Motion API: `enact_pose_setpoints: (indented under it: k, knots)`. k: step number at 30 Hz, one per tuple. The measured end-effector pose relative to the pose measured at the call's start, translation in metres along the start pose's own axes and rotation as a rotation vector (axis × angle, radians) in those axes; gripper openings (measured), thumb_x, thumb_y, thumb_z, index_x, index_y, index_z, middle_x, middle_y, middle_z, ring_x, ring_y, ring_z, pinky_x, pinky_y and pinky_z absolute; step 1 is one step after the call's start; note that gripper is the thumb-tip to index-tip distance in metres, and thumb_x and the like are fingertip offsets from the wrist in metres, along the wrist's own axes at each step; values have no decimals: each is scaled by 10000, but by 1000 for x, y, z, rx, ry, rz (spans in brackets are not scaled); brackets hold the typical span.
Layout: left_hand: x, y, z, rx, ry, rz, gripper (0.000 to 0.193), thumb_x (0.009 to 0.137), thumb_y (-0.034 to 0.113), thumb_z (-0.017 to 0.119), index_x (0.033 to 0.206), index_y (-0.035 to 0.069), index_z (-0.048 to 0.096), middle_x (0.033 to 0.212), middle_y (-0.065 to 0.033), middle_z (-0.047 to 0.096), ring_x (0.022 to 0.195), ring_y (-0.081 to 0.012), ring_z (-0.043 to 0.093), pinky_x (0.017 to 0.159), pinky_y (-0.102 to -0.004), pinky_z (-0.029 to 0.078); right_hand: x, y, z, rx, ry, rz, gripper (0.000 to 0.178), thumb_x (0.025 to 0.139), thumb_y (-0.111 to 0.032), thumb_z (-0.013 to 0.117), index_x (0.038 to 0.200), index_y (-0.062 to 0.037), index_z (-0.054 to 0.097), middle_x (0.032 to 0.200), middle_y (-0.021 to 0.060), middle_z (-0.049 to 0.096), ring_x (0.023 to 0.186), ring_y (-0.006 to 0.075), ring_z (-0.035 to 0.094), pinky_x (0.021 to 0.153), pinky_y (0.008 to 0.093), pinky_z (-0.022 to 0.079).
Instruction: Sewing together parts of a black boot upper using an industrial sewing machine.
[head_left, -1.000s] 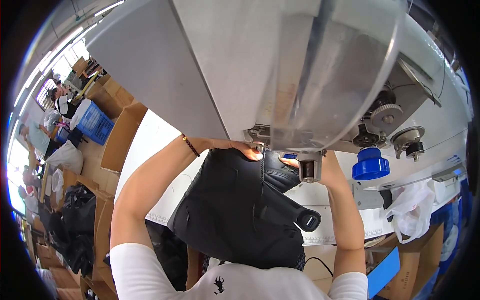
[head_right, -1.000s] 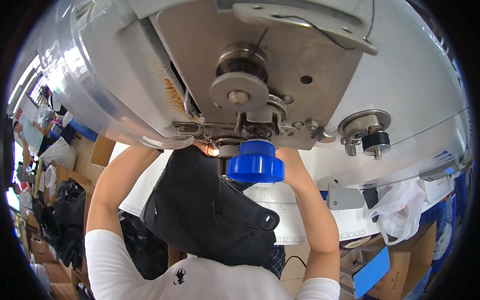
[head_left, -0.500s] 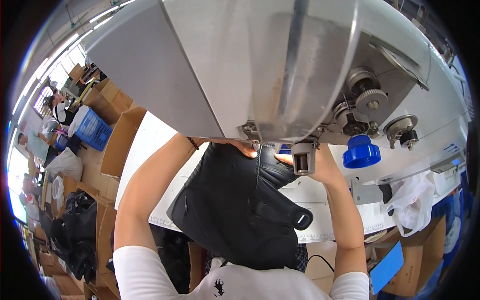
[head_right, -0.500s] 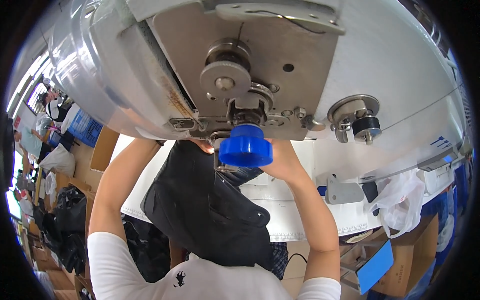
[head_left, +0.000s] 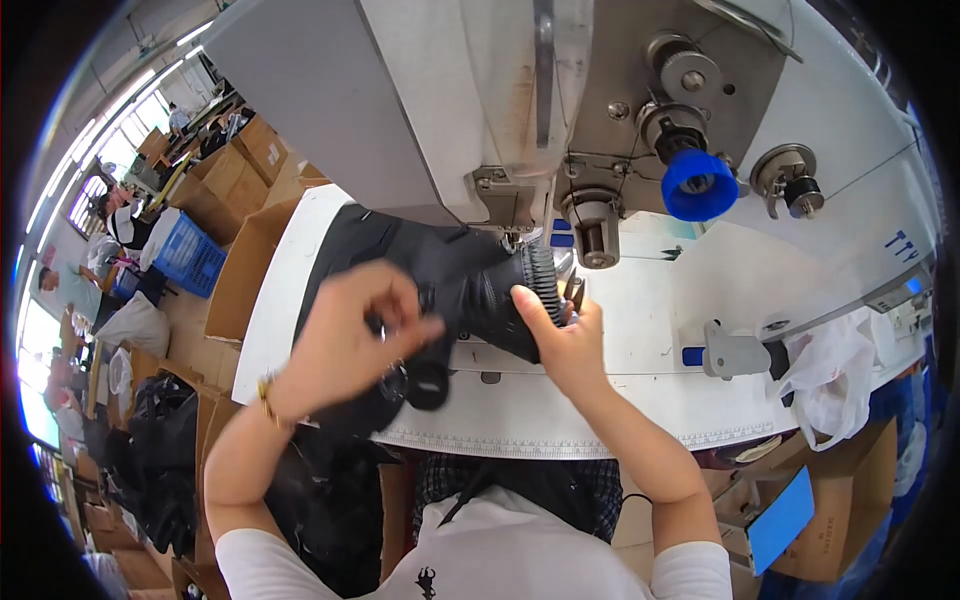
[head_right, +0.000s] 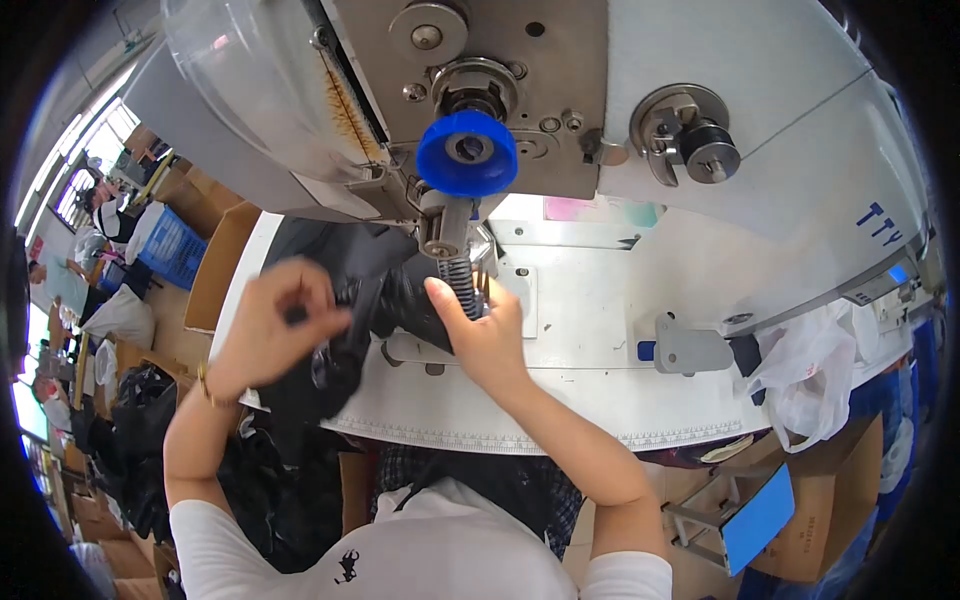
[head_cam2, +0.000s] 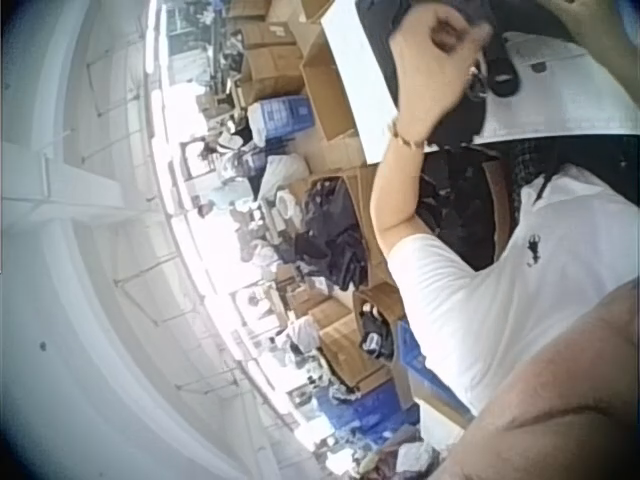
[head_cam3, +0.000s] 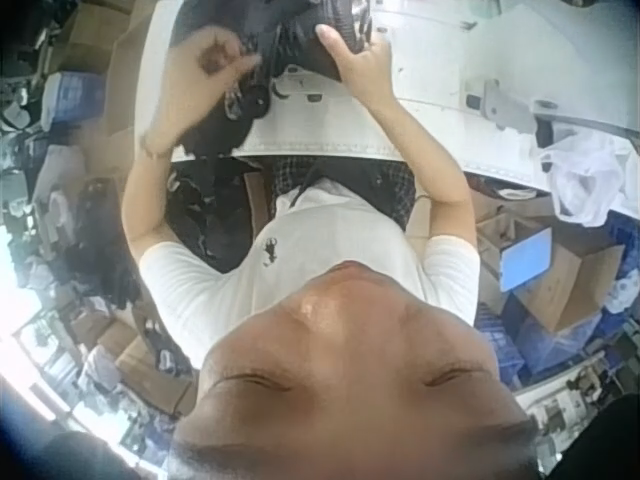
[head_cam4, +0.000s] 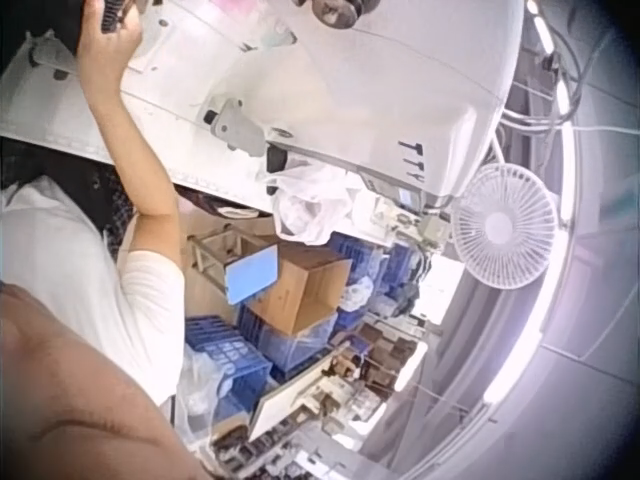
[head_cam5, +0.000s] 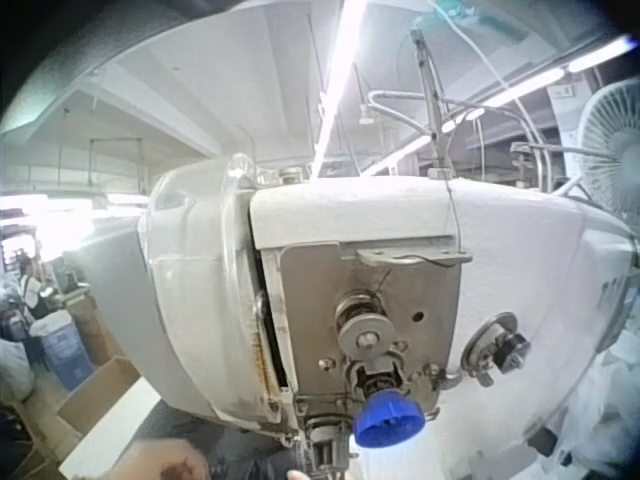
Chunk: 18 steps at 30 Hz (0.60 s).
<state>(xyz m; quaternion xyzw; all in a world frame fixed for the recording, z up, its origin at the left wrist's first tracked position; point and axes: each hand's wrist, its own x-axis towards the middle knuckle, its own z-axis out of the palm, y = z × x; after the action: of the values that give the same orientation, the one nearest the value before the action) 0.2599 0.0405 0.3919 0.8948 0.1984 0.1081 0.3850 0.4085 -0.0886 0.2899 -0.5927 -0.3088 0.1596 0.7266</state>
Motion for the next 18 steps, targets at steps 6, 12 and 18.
enact_pose_setpoints:
  k: [6, 12, 18]
  knots:
    - [-50, -32, 93, 24, 96, 349, 507, 659, 86, 705, 1100, -2, 470, 1193, -179, 416, 1097, -309, 442, 850, -372, 434, -9, -1, -17, 154, -163, 252, 281, 845, -273, 566, 675, -50, 547, 587, -52, 483, 523, 23, 434, 482, 197, 358]
    - [25, -106, 114, 558, 553, 681, 486, 630, 79, 665, 1078, 26, 483, 1294, -177, 358, 1203, -393, 314, 948, -412, 345, -27, -51, -118, -406, 303, -301, 205, 808, -153, 594, 976, -39, 620, 865, 47, 635, 762, 70, 539, 588, 182, 403]
    - [42, -60, 79, 640, 592, 920, 384, 673, 8, 573, 1048, 63, 515, 1145, -119, 515, 1081, -254, 511, 863, -349, 428, -27, -125, -340, -297, 1127, -587, 316, 839, -325, 519, 1047, -98, 591, 988, -61, 588, 657, -3, 395, 511, 132, 287]
